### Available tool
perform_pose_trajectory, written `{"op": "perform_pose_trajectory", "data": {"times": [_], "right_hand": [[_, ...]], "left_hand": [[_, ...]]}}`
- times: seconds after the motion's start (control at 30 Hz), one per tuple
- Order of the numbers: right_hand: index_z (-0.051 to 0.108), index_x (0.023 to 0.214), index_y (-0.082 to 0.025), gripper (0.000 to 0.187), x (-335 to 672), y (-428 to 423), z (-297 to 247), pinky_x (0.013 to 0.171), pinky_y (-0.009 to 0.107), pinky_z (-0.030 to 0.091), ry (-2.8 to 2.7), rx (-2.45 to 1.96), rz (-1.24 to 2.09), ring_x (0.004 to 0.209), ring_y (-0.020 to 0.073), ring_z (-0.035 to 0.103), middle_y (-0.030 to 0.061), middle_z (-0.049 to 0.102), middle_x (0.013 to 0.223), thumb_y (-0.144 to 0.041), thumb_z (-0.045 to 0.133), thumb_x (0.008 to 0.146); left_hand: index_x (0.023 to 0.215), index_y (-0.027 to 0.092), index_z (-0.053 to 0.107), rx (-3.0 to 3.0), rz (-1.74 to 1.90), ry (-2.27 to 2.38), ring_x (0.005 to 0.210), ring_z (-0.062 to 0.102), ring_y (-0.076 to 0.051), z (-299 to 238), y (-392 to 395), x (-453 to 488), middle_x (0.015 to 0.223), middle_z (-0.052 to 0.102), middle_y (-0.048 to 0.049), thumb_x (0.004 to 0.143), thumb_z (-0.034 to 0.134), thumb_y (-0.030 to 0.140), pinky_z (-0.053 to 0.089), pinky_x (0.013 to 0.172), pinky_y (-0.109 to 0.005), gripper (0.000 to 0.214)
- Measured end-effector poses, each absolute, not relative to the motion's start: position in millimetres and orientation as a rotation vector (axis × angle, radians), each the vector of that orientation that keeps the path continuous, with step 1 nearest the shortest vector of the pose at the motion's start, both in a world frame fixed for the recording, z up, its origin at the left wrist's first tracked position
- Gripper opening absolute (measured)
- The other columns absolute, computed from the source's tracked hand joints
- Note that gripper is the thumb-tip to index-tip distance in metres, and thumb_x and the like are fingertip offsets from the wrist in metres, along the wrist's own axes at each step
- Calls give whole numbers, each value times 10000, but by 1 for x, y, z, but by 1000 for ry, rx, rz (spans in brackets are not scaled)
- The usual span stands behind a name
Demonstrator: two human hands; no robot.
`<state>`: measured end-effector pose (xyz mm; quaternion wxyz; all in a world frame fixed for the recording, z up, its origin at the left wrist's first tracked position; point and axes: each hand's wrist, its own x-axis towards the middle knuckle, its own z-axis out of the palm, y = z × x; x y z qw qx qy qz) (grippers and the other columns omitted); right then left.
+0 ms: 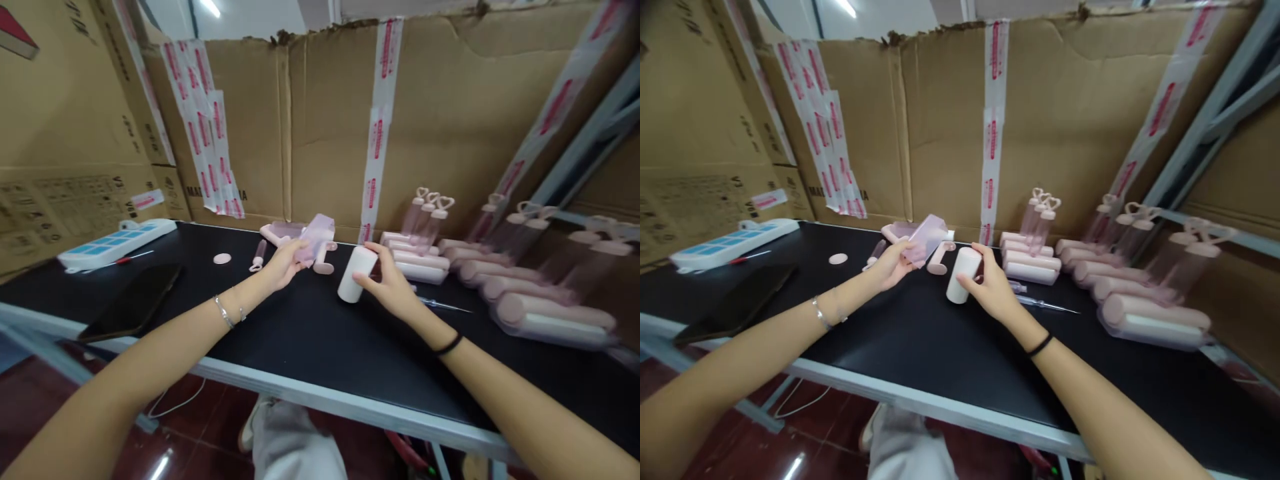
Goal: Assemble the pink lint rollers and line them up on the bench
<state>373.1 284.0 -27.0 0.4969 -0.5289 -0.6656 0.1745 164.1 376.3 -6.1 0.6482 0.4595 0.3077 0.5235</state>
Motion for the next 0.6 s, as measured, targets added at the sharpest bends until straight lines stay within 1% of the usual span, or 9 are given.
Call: {"op": "perform_pose_trajectory", "data": {"times": [0.07,0.13,0.23,0.3,0.37,0.43,0.53,0.6], "right_hand": [[367,1259,-225,655,374,288,-28,811,399,510,-1501,-1227,546,954,235,576,81,571,1095,-439,661,715],[382,1208,-244,616,373,291,-28,750,375,522,-1359,-1131,670,969,233,566,67,554,1096,-468,657,704],[395,1191,-266,578,369,291,-27,654,335,517,-1249,-1004,804,943,222,558,49,536,1091,-496,629,715],[394,1229,-269,608,367,288,-26,697,343,512,-1310,-973,833,964,223,553,50,547,1110,-470,644,712],[398,1261,-258,642,365,285,-26,818,378,494,-1418,-974,821,1020,231,545,61,557,1168,-434,667,705],[408,1267,-254,635,366,285,-25,925,409,453,-1460,-990,769,1078,239,533,68,547,1229,-413,665,708],[412,1259,-260,607,376,289,-22,967,423,438,-1334,-1008,625,1120,246,520,68,531,1252,-417,630,715],[405,1259,-271,601,385,292,-19,965,427,446,-1217,-1024,525,1114,243,530,62,529,1241,-429,613,718]], "left_hand": [[946,155,598,1081,1082,626,863,627,-160,-11,363,174,975,656,-66,702,652,184,515,773,-309,252],[1102,184,578,1200,932,554,945,622,-193,-13,352,178,1112,636,-79,689,684,214,502,815,-341,427],[1323,250,437,1394,702,485,1116,573,-263,-12,339,178,1270,571,-95,653,743,237,468,895,-386,737],[1401,272,334,1479,615,480,1177,540,-289,-12,332,179,1318,538,-107,661,742,251,442,937,-415,845],[1422,282,298,1540,620,480,1201,524,-295,-12,331,179,1338,520,-109,673,728,268,430,959,-431,863],[1403,275,333,1591,708,492,1208,521,-288,-13,336,178,1336,521,-103,667,719,282,431,969,-417,831],[1388,238,359,1725,875,586,1181,542,-288,-12,354,171,1296,550,-114,679,689,342,442,962,-411,789],[1408,237,352,1967,960,725,1185,533,-305,-10,364,162,1309,542,-122,682,688,360,414,990,-434,809]]}}
